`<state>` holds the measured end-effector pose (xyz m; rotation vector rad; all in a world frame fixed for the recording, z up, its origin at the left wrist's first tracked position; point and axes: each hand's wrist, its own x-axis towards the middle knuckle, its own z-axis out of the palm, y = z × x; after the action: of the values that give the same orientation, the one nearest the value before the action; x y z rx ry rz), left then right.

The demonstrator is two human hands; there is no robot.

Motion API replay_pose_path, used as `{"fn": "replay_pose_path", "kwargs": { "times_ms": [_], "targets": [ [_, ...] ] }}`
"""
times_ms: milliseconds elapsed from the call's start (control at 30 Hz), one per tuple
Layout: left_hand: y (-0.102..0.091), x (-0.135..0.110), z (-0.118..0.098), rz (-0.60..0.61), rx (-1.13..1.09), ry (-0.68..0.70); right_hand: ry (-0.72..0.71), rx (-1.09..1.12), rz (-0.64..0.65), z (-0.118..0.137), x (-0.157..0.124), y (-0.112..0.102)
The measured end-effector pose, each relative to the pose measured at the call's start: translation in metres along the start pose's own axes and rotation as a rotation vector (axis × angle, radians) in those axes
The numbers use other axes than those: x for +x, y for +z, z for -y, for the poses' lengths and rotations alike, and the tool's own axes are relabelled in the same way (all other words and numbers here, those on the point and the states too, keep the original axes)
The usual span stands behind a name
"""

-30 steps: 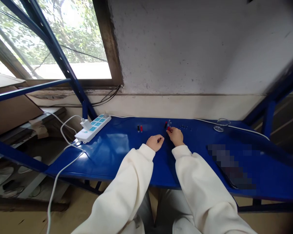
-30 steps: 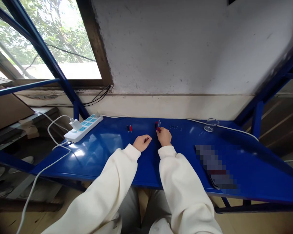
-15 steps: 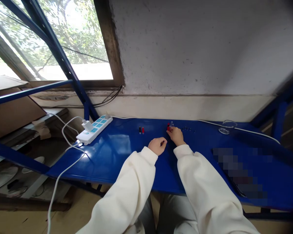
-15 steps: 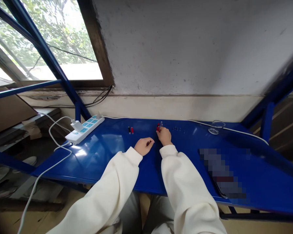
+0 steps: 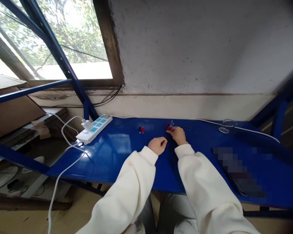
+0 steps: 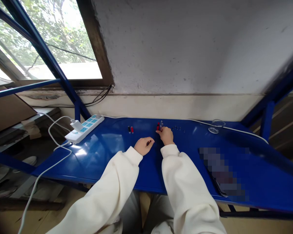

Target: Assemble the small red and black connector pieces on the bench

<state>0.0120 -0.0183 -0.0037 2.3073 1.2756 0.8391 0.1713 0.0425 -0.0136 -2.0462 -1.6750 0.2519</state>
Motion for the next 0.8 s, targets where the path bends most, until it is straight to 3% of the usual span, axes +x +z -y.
{"fn": "replay_pose_path", "kwargs": {
  "times_ms": [800],
  "targets": [
    [0.0014, -0.0003, 0.0013, -0.003, -0.003, -0.001, 0.056, -0.114, -0.065, -0.0045, -0.0046, -0.0015]
  ]
}}
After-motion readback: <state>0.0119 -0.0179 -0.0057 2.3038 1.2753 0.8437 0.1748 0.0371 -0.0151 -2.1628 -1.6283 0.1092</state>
